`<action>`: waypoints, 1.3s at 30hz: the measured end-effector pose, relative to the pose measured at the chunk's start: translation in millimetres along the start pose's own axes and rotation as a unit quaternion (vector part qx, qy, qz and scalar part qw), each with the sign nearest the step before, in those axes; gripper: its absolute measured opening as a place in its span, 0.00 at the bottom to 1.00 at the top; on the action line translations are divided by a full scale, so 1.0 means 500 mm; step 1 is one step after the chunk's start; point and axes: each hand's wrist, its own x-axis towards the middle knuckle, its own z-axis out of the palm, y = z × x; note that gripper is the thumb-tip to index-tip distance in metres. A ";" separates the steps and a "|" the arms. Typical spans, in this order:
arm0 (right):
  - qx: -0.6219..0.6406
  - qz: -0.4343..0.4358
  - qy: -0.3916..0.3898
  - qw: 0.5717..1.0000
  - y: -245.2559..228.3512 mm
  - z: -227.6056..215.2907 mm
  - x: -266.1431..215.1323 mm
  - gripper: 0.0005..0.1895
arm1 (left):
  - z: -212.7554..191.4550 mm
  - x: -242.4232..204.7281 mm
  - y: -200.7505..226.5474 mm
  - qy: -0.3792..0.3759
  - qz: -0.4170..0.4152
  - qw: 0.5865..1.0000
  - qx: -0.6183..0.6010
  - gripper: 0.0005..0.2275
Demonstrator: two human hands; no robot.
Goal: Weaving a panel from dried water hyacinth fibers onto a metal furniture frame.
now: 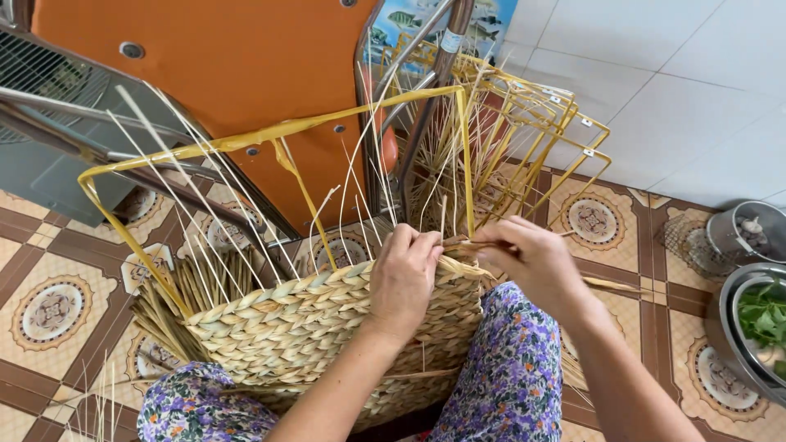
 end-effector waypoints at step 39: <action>-0.315 -0.130 0.077 0.937 -0.031 -0.060 0.040 0.06 | -0.031 0.080 0.004 -0.271 -0.165 0.933 -0.170 0.06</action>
